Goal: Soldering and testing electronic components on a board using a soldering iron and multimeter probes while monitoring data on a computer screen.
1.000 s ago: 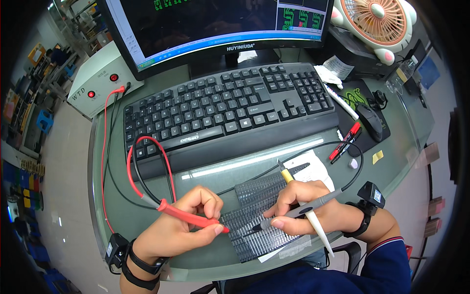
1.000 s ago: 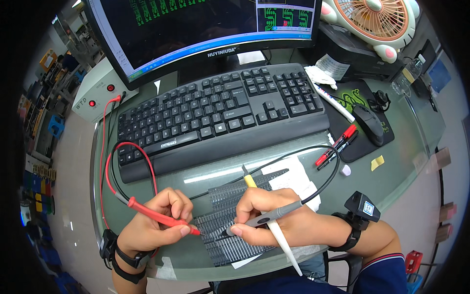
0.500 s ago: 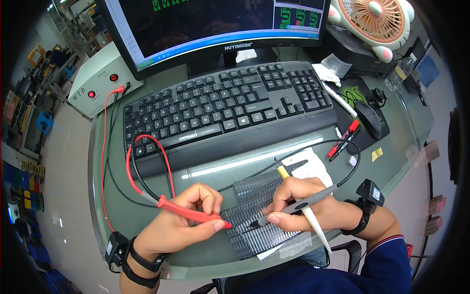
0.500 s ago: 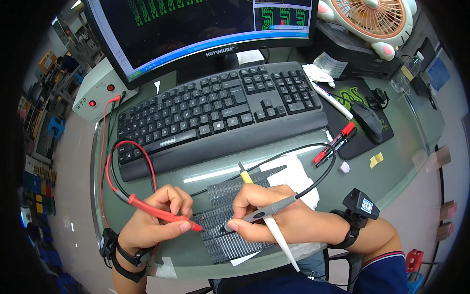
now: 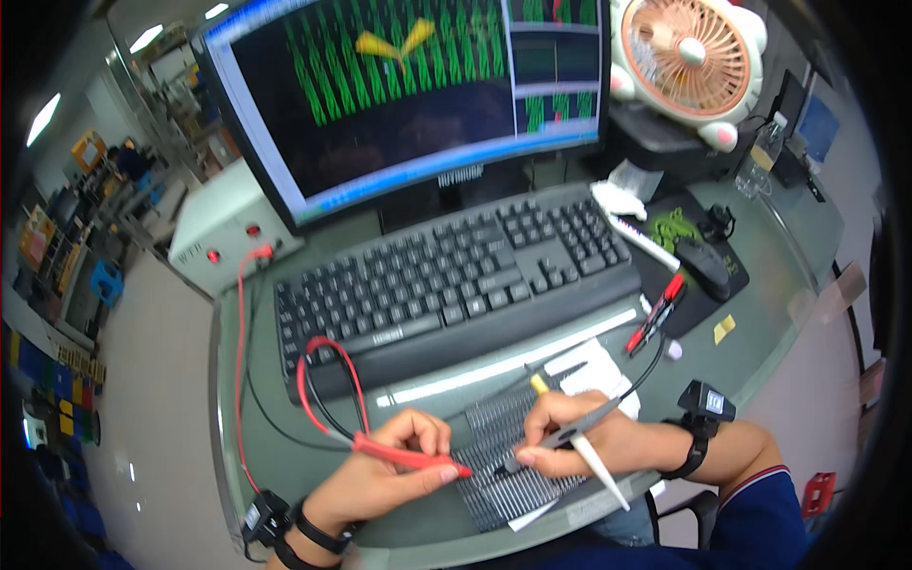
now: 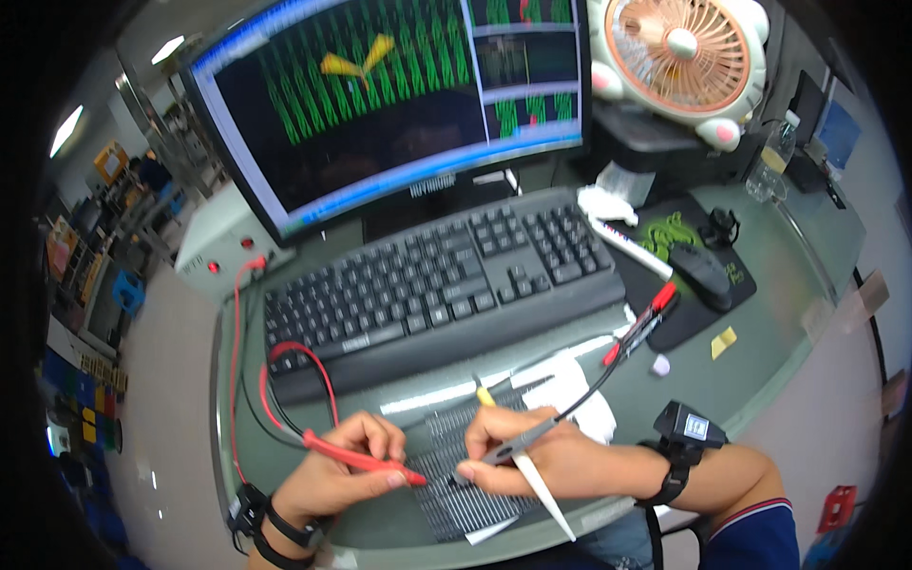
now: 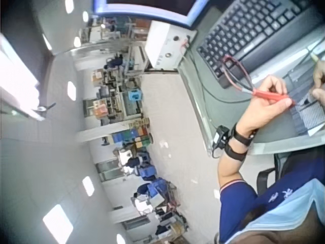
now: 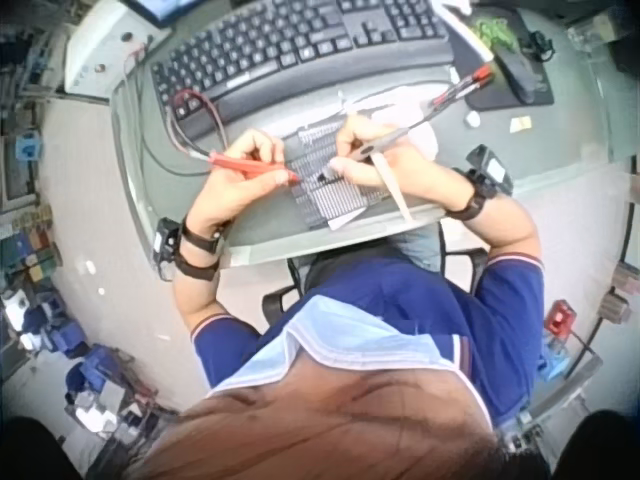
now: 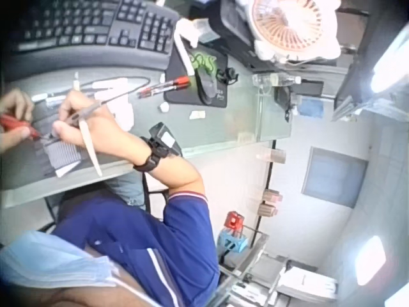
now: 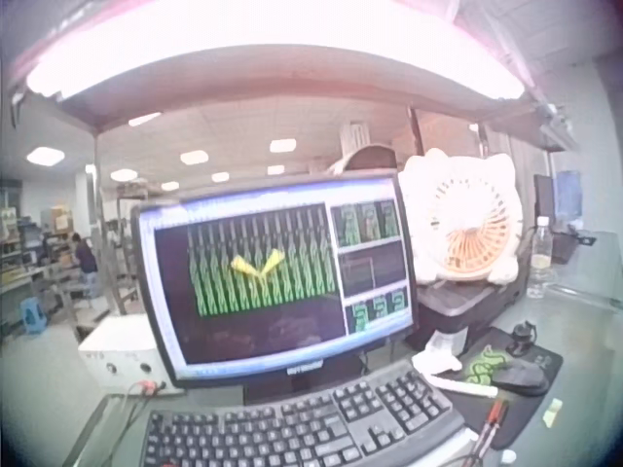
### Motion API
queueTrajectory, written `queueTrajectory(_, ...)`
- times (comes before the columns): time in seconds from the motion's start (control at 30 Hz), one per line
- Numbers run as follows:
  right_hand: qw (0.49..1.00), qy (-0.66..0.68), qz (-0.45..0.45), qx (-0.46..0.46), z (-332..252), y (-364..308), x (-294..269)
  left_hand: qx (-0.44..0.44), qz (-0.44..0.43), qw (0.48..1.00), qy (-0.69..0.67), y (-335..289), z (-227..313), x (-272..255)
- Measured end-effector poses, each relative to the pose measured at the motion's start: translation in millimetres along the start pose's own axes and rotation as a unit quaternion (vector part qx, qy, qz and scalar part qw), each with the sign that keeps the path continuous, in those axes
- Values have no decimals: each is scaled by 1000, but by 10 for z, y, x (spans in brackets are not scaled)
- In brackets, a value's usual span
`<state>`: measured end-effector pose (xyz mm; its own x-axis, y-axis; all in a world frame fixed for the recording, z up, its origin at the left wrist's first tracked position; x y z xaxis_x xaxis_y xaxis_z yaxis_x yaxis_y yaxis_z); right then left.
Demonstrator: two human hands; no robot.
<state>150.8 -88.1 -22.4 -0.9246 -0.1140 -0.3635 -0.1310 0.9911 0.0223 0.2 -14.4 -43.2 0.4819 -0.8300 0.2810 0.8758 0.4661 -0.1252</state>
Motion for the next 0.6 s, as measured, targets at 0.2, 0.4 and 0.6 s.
queueTrajectory(0.2, 1000, -20, -11, 3, -24, -45, 16, -6, -6, 1000, 9, -30, -17, 66)
queueTrajectory(0.4, 1000, -22, -16, 8, -30, -27, 5, -18, 13, 1000, -20, -23, -33, 41)
queueTrajectory(0.6, 1000, -22, -17, 6, -23, 8, -3, -11, -6, 1000, -8, 8, 2, 39)
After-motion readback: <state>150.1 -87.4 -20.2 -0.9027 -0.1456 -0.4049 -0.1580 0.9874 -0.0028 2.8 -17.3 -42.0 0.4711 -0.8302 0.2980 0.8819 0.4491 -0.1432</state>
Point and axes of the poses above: each hand's wrist, its own y-axis towards the middle knuckle, its own x-axis out of the palm, z = x × y, the point moved 8 cm from there along y, towards the middle knuckle, and after that the axes turned 9 degrees about -y, right-handed, at the moved point
